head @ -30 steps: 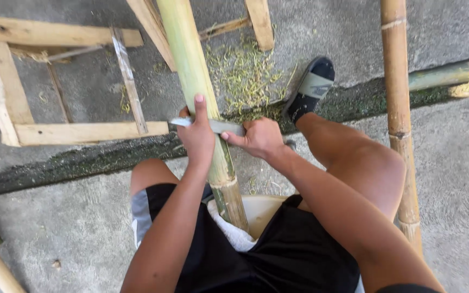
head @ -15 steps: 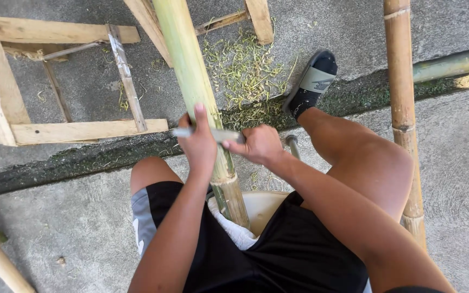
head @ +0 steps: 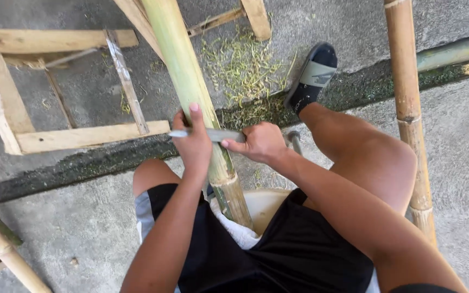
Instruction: Scraping the outer layer of a bamboo pole using a small knife.
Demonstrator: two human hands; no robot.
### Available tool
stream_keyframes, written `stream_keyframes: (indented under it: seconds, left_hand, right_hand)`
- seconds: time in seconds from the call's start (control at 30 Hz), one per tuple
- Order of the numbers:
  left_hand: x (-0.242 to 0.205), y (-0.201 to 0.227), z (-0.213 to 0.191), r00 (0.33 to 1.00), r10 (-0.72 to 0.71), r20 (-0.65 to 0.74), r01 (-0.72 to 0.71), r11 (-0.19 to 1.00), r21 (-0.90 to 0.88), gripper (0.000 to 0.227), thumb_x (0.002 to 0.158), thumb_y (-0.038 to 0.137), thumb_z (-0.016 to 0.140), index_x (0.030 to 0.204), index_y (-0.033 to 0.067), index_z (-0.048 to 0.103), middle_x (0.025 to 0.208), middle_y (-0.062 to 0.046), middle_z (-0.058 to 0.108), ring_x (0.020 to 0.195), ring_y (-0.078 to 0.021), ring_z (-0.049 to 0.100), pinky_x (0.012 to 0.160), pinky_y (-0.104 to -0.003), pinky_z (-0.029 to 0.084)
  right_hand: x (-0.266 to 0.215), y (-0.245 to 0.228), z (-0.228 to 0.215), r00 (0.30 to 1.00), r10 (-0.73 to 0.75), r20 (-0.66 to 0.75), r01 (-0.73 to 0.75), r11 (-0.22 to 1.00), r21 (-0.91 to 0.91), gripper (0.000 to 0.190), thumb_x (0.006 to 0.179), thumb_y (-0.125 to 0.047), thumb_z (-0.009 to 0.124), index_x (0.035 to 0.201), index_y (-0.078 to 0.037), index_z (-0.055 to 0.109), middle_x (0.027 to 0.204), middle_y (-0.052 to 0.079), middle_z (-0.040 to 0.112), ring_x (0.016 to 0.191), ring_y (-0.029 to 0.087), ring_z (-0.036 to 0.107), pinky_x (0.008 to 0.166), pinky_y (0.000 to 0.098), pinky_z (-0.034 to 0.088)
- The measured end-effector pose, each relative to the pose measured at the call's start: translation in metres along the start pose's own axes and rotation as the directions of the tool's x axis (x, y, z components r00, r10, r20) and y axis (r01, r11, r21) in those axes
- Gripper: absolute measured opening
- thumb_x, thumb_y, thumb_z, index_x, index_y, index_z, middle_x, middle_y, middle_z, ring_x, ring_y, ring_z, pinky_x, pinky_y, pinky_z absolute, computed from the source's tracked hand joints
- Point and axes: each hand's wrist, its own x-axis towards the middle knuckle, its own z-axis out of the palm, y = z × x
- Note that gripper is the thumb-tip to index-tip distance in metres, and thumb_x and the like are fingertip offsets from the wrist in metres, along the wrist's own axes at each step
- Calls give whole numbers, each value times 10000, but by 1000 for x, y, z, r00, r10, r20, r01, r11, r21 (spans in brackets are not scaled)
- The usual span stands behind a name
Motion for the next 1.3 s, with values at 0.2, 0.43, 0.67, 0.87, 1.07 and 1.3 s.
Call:
stream_keyframes:
  seconds: [0.2,0.43,0.67,0.87,1.07,1.3]
  left_hand:
    - [11,-10,9,996,43,-74,-53,988,-142,652,994,578,581,1172,-46,643,948,-113,693,840,-165,625,762,-334,527]
    - [78,36,23,990,-138,26,134,984,116,709,944,635,579,938,-66,685,775,-130,714,694,-199,695,652,-377,515]
    - [24,9,1,999,-1,54,0,1000,7,722,961,645,557,1137,-51,635,874,-119,683,773,-192,654,684,-356,522]
    - [72,15,19,997,-68,29,67,997,45,767,940,681,565,1033,-76,655,832,-143,678,749,-218,653,681,-392,520]
    - [55,26,10,1000,25,15,-25,999,23,761,932,693,557,997,-59,656,800,-139,668,721,-221,638,655,-392,505]
    - [87,16,17,993,-101,67,89,983,160,870,878,784,509,999,-60,685,829,-159,687,772,-250,683,688,-411,520]
  right_hand:
    - [13,-3,-6,998,-51,-23,50,999,-18,897,748,-898,506,624,-33,712,546,172,630,571,377,670,602,478,552]
    - [61,-13,-26,991,82,-101,-76,995,59,916,823,-895,441,665,-41,730,594,187,644,627,379,685,632,487,558]
    - [20,-7,-16,999,21,37,-22,1000,8,920,798,-895,439,677,-34,739,597,197,659,615,369,695,652,485,565]
    - [49,-16,-26,998,67,-15,-67,998,23,927,796,-896,454,666,-22,734,597,199,655,618,363,693,635,476,563]
    - [47,-8,-23,995,71,-68,-69,997,31,932,801,-900,455,662,-22,738,600,198,653,617,359,693,633,468,560]
    - [59,-15,-25,997,76,-16,-77,997,-27,943,796,-914,430,690,-29,737,621,192,665,622,354,700,613,475,562]
